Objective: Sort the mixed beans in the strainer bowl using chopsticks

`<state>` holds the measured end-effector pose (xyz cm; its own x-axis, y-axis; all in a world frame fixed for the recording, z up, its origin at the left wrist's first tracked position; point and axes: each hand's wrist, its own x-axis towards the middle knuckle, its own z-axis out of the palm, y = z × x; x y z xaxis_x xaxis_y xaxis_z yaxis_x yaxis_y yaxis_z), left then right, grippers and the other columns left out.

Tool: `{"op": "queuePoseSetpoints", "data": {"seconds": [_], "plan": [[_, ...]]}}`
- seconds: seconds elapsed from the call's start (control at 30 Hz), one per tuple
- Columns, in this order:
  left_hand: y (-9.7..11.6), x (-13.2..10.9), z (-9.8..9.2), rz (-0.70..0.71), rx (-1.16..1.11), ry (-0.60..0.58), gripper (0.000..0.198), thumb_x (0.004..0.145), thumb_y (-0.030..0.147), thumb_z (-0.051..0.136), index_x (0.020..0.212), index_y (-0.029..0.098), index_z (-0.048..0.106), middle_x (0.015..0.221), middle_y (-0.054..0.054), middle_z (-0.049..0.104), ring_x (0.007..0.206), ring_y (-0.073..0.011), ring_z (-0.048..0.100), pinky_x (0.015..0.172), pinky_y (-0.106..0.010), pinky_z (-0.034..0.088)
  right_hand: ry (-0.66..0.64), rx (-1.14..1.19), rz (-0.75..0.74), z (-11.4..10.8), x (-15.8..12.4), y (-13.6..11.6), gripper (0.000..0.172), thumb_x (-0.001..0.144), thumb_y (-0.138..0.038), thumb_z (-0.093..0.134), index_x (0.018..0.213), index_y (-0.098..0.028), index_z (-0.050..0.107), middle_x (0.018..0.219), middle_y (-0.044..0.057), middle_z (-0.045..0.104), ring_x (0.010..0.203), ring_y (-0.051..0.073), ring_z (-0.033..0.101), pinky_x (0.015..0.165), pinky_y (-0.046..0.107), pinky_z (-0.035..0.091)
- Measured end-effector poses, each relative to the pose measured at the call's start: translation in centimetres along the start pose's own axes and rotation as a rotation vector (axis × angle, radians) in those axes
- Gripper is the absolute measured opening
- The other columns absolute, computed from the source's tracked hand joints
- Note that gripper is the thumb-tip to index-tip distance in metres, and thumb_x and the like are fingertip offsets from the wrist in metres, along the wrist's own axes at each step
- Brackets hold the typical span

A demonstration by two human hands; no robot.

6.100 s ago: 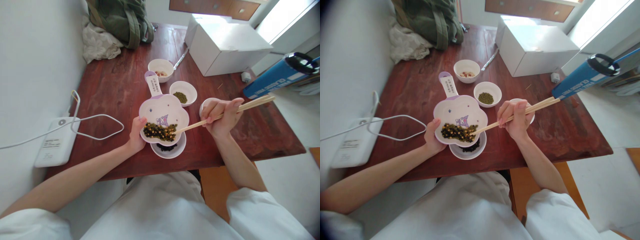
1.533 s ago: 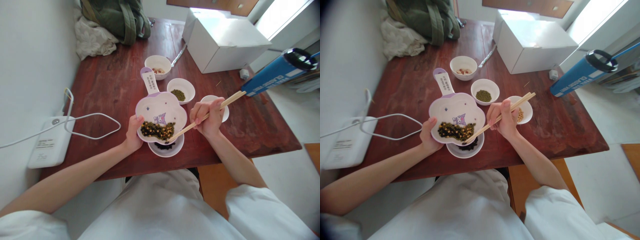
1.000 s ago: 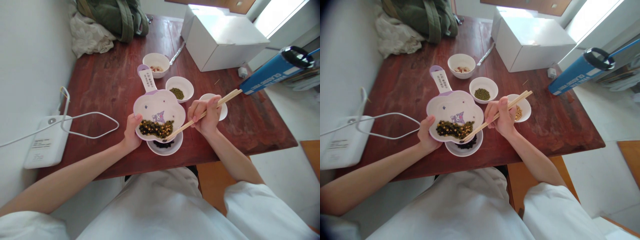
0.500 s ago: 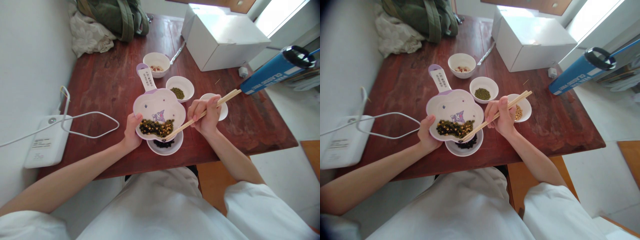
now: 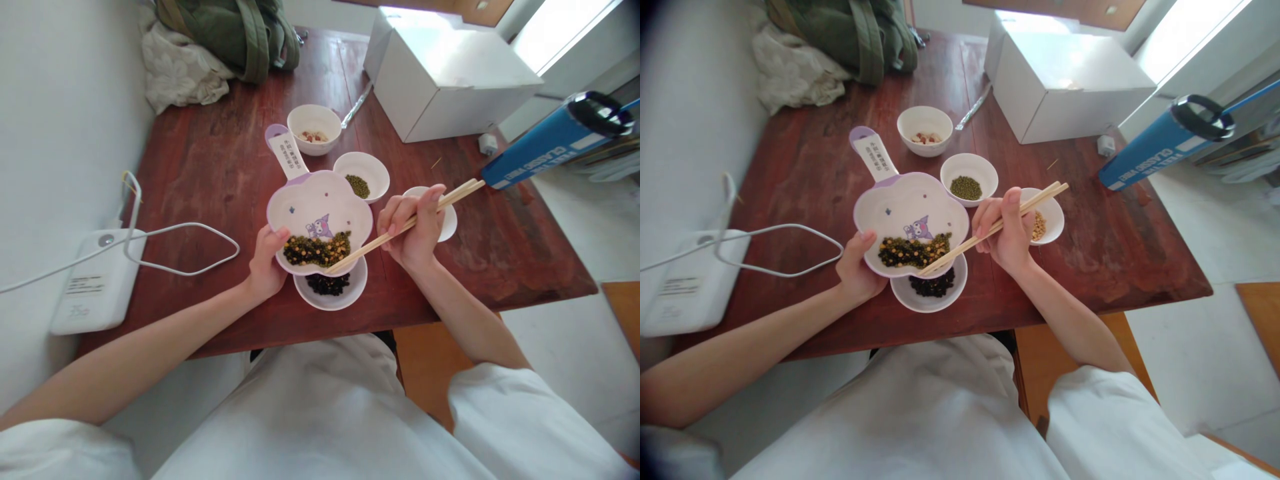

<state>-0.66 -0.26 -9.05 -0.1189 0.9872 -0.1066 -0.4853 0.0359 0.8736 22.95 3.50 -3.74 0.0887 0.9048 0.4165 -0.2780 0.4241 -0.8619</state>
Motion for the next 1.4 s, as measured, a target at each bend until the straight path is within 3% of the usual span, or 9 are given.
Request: {"op": "queuePoseSetpoints", "data": {"seconds": [0.1, 0.23, 0.43, 0.6, 0.7, 0.8, 1.03, 1.2, 1.4], "plan": [[0.6, -0.1, 0.9, -0.019, -0.033, -0.069, 0.046, 0.076, 0.058, 0.099, 0.104, 0.024, 0.087, 0.111, -0.009, 0.093, 0.135, -0.0473, 0.083, 0.116, -0.058, 0.067, -0.020, -0.050, 0.010, 0.0, 0.0, 0.0, 0.091, 0.104, -0.100, 0.055, 0.049, -0.028, 0.057, 0.046, 0.000, 0.048, 0.037, 0.016, 0.055, 0.028, 0.029, 0.031], [1.1, -0.2, 1.3, -0.025, -0.011, -0.091, 0.044, 0.075, 0.051, 0.095, 0.109, 0.025, 0.086, 0.113, -0.010, 0.093, 0.135, -0.0508, 0.083, 0.115, -0.061, 0.068, 0.015, -0.091, 0.004, 0.0, 0.2, -0.2, 0.090, 0.107, -0.098, 0.052, 0.051, -0.027, 0.058, 0.048, 0.001, 0.051, 0.035, 0.013, 0.049, 0.027, 0.028, 0.028], [0.9, -0.2, 0.6, -0.063, -0.006, -0.105, 0.039, 0.071, 0.047, 0.096, 0.101, 0.024, 0.084, 0.114, -0.011, 0.093, 0.132, -0.0497, 0.084, 0.114, -0.061, 0.068, 0.099, -0.036, -0.146, -0.1, 0.1, -0.1, 0.075, 0.117, -0.071, 0.066, 0.058, -0.025, 0.074, 0.057, 0.001, 0.066, 0.036, 0.011, 0.056, 0.028, 0.026, 0.032], [0.7, -0.2, 0.5, -0.081, -0.017, -0.122, 0.044, 0.071, 0.046, 0.097, 0.106, 0.023, 0.086, 0.115, -0.010, 0.094, 0.126, -0.0454, 0.087, 0.110, -0.057, 0.070, -0.064, -0.060, -0.376, -0.5, -0.6, 0.3, 0.060, 0.121, -0.058, 0.067, 0.074, -0.026, 0.089, 0.062, 0.001, 0.075, 0.044, 0.014, 0.066, 0.034, 0.029, 0.042], [0.9, -0.2, 0.7, -0.078, -0.032, -0.125, 0.045, 0.070, 0.047, 0.098, 0.106, 0.023, 0.087, 0.112, -0.009, 0.095, 0.122, -0.0444, 0.088, 0.107, -0.056, 0.071, -0.177, -0.137, -0.517, -0.4, -0.7, 0.2, 0.058, 0.122, -0.054, 0.066, 0.075, -0.028, 0.090, 0.059, 0.001, 0.075, 0.053, 0.020, 0.072, 0.050, 0.037, 0.057], [0.9, -0.2, 0.7, -0.077, -0.036, -0.134, 0.042, 0.070, 0.047, 0.098, 0.104, 0.023, 0.086, 0.104, -0.007, 0.094, 0.120, -0.0445, 0.088, 0.107, -0.057, 0.071, -0.221, -0.198, -0.584, -0.4, -0.7, 0.0, 0.058, 0.121, -0.056, 0.067, 0.074, -0.029, 0.087, 0.062, 0.000, 0.080, 0.057, 0.020, 0.071, 0.059, 0.041, 0.059], [0.2, -0.2, 0.0, -0.086, -0.029, -0.125, 0.052, 0.070, 0.047, 0.098, 0.113, 0.022, 0.084, 0.103, -0.008, 0.092, 0.119, -0.0454, 0.087, 0.107, -0.060, 0.071, -0.257, -0.309, -0.589, -1.1, -0.6, 0.4, 0.062, 0.120, -0.061, 0.068, 0.069, -0.028, 0.082, 0.061, -0.002, 0.078, 0.058, 0.018, 0.070, 0.065, 0.041, 0.057], [0.1, -0.2, -0.1, -0.073, -0.017, -0.120, 0.053, 0.069, 0.048, 0.099, 0.112, 0.021, 0.083, 0.104, -0.010, 0.092, 0.121, -0.0465, 0.087, 0.107, -0.061, 0.071, -0.225, -0.298, -0.508, -1.0, -0.5, 0.2, 0.064, 0.119, -0.064, 0.067, 0.066, -0.032, 0.084, 0.054, -0.001, 0.072, 0.059, 0.022, 0.070, 0.064, 0.044, 0.055], [0.1, -0.3, -0.1, -0.064, 0.014, -0.134, 0.055, 0.072, 0.055, 0.104, 0.112, 0.022, 0.084, 0.103, -0.008, 0.092, 0.110, -0.0417, 0.089, 0.101, -0.057, 0.074, -0.207, -0.354, -0.436, -1.0, -0.8, -0.2, 0.072, 0.115, -0.072, 0.067, 0.059, -0.031, 0.081, 0.049, 0.000, 0.068, 0.059, 0.023, 0.067, 0.071, 0.047, 0.057]]}}
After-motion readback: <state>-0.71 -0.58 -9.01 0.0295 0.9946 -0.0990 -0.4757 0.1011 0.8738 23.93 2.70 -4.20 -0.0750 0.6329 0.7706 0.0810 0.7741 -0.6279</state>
